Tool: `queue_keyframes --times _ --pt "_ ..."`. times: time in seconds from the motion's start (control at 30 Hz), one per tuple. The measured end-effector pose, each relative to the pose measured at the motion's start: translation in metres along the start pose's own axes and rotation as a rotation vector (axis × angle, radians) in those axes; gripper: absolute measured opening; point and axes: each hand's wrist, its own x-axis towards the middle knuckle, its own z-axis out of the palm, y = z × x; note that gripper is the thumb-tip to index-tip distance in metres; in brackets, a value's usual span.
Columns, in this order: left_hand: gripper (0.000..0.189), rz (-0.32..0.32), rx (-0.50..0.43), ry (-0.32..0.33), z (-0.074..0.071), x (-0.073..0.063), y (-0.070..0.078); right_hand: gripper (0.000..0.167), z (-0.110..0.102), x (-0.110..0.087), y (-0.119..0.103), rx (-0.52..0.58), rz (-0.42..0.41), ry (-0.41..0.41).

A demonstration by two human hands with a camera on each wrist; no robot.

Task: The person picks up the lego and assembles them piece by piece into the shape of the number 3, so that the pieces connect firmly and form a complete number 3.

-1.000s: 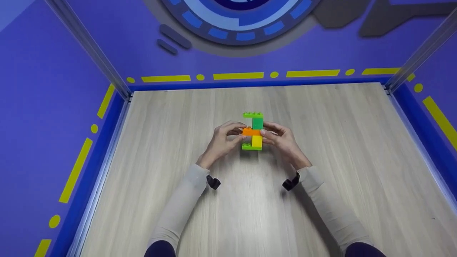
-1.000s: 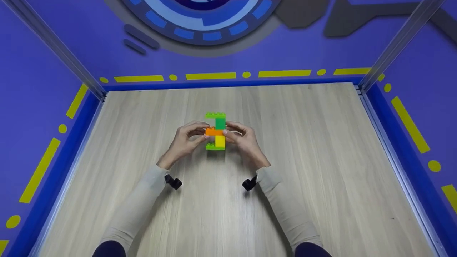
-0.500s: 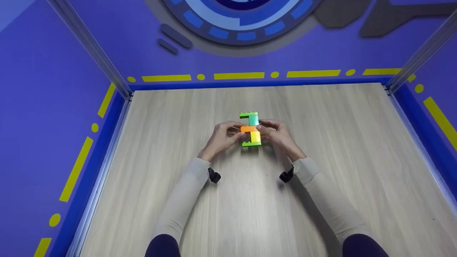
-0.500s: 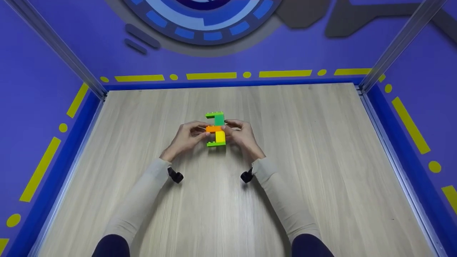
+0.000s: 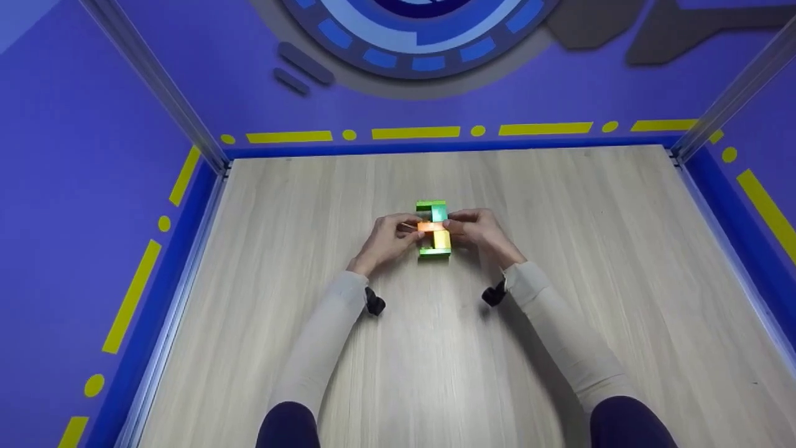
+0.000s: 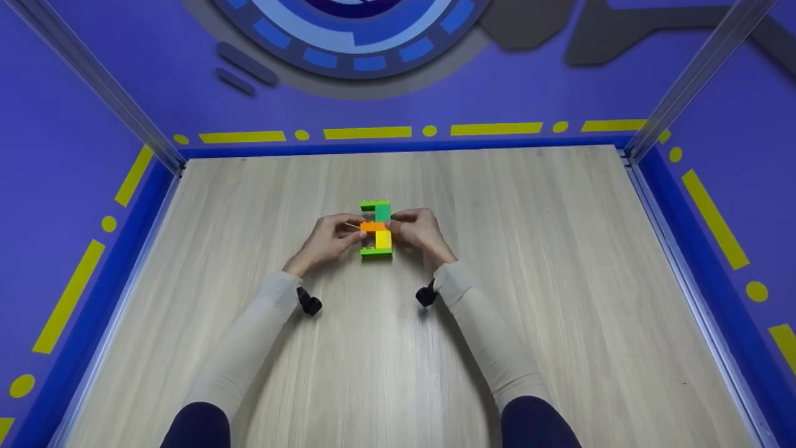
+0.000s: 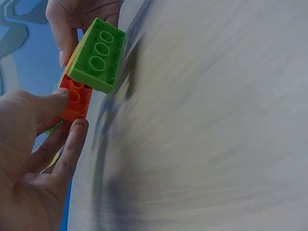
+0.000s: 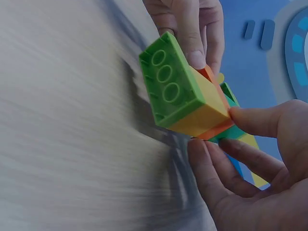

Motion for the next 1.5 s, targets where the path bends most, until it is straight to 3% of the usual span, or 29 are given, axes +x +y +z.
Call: queue_keyframes --times 0.17,0.33,0.7,1.07,1.23,1.5 --pt "0.034 -0.034 0.023 -0.012 0.001 0.004 -0.001 0.051 -0.003 0.007 -0.005 -0.041 0.079 -0.013" --pt "0.032 -0.064 0.057 -0.006 0.002 0.006 -0.002 0.055 -0.003 0.008 -0.004 -0.071 0.076 -0.019" --pt "0.035 -0.093 0.091 -0.006 0.000 0.005 -0.003 0.048 0.005 0.012 0.015 -0.183 -0.122 0.037" --pt "0.036 -0.114 0.117 -0.022 0.002 0.005 -0.008 0.046 0.006 0.011 0.023 -0.237 -0.213 0.041" --pt "0.037 -0.076 0.137 -0.022 0.002 0.004 -0.009 0.044 0.006 0.012 0.025 -0.243 -0.251 0.041" --pt "0.037 -0.074 0.138 -0.031 0.001 0.004 -0.010 0.043 0.008 0.012 0.027 -0.232 -0.231 0.046"
